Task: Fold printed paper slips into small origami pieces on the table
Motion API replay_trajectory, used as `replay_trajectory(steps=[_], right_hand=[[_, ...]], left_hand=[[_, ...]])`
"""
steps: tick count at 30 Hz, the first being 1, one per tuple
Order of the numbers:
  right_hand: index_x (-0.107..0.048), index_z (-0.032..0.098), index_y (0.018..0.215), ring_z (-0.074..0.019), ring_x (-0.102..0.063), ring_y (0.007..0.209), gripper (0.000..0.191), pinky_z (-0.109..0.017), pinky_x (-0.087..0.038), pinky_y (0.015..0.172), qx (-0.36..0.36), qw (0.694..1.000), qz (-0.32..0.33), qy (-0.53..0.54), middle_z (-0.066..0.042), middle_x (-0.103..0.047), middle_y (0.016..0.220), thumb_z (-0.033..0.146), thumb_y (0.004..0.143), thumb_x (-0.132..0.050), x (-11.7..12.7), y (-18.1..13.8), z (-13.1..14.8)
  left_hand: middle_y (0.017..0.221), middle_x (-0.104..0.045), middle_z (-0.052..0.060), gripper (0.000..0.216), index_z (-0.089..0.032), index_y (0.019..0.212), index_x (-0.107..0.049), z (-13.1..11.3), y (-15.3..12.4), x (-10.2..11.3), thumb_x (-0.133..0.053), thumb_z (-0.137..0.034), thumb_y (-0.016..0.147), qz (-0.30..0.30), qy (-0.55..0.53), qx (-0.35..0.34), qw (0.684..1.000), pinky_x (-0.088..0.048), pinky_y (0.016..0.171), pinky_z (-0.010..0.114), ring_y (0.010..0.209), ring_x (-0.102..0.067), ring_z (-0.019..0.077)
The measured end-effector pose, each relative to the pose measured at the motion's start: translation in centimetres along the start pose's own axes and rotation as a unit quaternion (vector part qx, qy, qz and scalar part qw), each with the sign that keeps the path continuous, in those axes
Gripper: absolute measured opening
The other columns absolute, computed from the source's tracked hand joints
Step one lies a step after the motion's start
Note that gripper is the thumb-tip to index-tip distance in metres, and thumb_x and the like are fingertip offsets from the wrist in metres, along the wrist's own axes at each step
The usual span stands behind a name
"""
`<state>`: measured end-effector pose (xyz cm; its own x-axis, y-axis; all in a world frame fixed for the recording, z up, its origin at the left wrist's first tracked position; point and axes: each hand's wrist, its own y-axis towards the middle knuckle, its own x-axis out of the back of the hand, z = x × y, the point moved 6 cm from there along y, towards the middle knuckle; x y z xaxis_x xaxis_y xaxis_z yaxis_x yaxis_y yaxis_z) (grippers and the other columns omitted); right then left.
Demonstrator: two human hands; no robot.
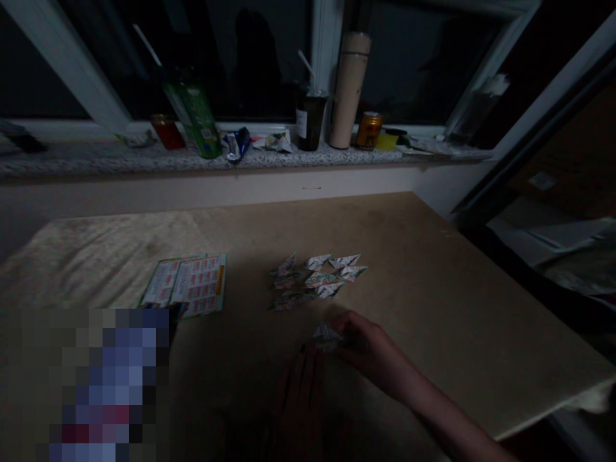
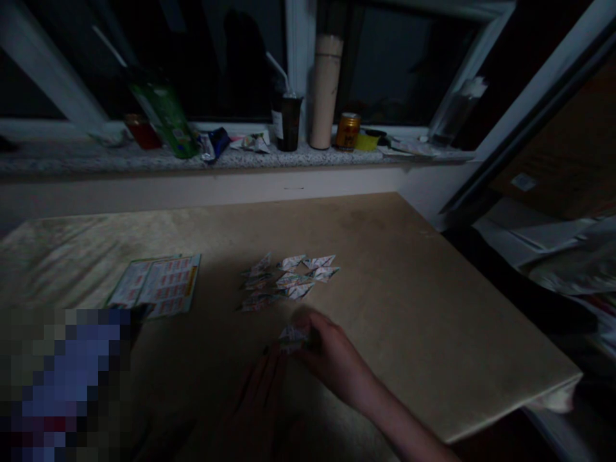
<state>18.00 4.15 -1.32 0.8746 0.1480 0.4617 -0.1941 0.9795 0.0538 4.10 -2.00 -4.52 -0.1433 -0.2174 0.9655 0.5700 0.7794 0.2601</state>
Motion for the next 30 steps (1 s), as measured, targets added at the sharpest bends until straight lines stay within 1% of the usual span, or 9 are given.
replay_trajectory(steps=[3,6,9,12,15,18,20,26,30], right_hand=[[-0.051,0.020,0.087,-0.0132,-0.056,0.072,0.027,-0.021,-0.044,0.061,-0.020,0.999,0.034,0.022,0.002,-0.058,0.081,0.006,0.067,-0.063,-0.4,1.0,-0.7],[-0.050,0.020,0.087,-0.0111,-0.050,0.068,0.036,-0.019,-0.039,0.057,-0.035,0.999,0.033,0.025,0.005,-0.054,0.077,0.006,0.060,-0.068,-0.5,1.8,-1.2],[-0.050,0.020,0.097,-0.0089,-0.045,0.060,0.047,-0.019,-0.034,0.051,-0.066,0.995,0.056,0.042,0.005,-0.053,0.077,0.010,0.057,-0.073,-1.0,2.3,-2.1],[-0.050,0.019,0.105,-0.0091,-0.045,0.059,0.053,-0.019,-0.033,0.051,-0.070,0.994,0.075,0.035,0.006,-0.051,0.073,0.015,0.058,-0.075,-1.5,2.5,-2.6],[-0.056,0.020,0.102,-0.0122,-0.049,0.066,0.046,-0.023,-0.036,0.060,-0.031,0.994,0.089,-0.049,0.004,-0.054,0.073,0.021,0.061,-0.076,-1.7,2.5,-1.9],[-0.061,0.022,0.098,-0.0197,-0.052,0.089,0.039,-0.032,-0.035,0.079,0.036,0.984,0.080,-0.153,-0.001,-0.058,0.091,0.024,0.063,-0.076,-1.5,2.3,-0.4],[-0.062,0.023,0.098,-0.0219,-0.049,0.099,0.036,-0.035,-0.032,0.087,0.070,0.976,0.096,-0.183,-0.003,-0.057,0.101,0.022,0.065,-0.075,-1.5,2.1,0.5],[-0.058,0.019,0.096,-0.0221,-0.046,0.101,0.036,-0.034,-0.034,0.086,0.094,0.963,0.142,-0.210,-0.006,-0.053,0.106,0.020,0.064,-0.075,-1.6,2.4,1.4],[-0.056,0.018,0.092,-0.0206,-0.050,0.093,0.030,-0.034,-0.035,0.082,0.086,0.960,0.174,-0.200,-0.004,-0.057,0.096,0.018,0.066,-0.072,-2.0,2.9,1.7]], left_hand=[[0.140,-0.043,0.012,0.065,-0.011,0.136,-0.036,0.0,-0.1,0.0,-0.043,-0.050,0.084,-0.010,-0.007,0.001,1.000,-0.030,0.100,0.039,0.127,-0.038,0.0259],[0.140,-0.042,0.012,0.066,-0.011,0.139,-0.032,0.0,-0.3,0.0,-0.043,-0.048,0.085,-0.016,-0.013,0.005,1.000,-0.029,0.101,0.039,0.129,-0.036,0.0262],[0.142,-0.040,0.011,0.067,-0.013,0.140,-0.029,0.0,-0.5,-0.1,-0.044,-0.046,0.085,-0.016,-0.016,0.014,1.000,-0.030,0.101,0.039,0.129,-0.035,0.0271],[0.143,-0.038,0.012,0.067,-0.014,0.141,-0.029,0.1,-0.5,0.0,-0.045,-0.046,0.084,-0.017,-0.016,0.027,0.999,-0.032,0.100,0.039,0.129,-0.036,0.0280],[0.142,-0.038,0.014,0.065,-0.014,0.139,-0.032,0.2,-0.5,0.2,-0.047,-0.045,0.083,-0.025,-0.014,0.037,0.999,-0.035,0.098,0.040,0.128,-0.036,0.0293],[0.141,-0.039,0.017,0.064,-0.014,0.136,-0.037,0.3,-0.4,0.3,-0.048,-0.047,0.082,-0.033,-0.001,0.044,0.998,-0.036,0.096,0.043,0.126,-0.039,0.0314],[0.140,-0.041,0.018,0.064,-0.013,0.135,-0.039,0.3,-0.3,0.4,-0.048,-0.048,0.082,-0.034,0.017,0.043,0.998,-0.036,0.097,0.044,0.125,-0.041,0.0321],[0.136,-0.046,0.017,0.060,-0.014,0.133,-0.043,0.1,0.1,1.2,-0.047,-0.045,0.081,-0.043,0.056,0.027,0.997,-0.036,0.096,0.048,0.124,-0.043,0.0336],[0.136,-0.047,0.015,0.055,-0.016,0.131,-0.046,0.3,0.0,1.5,-0.047,-0.039,0.081,-0.038,0.055,0.025,0.997,-0.035,0.095,0.052,0.122,-0.044,0.0349]])
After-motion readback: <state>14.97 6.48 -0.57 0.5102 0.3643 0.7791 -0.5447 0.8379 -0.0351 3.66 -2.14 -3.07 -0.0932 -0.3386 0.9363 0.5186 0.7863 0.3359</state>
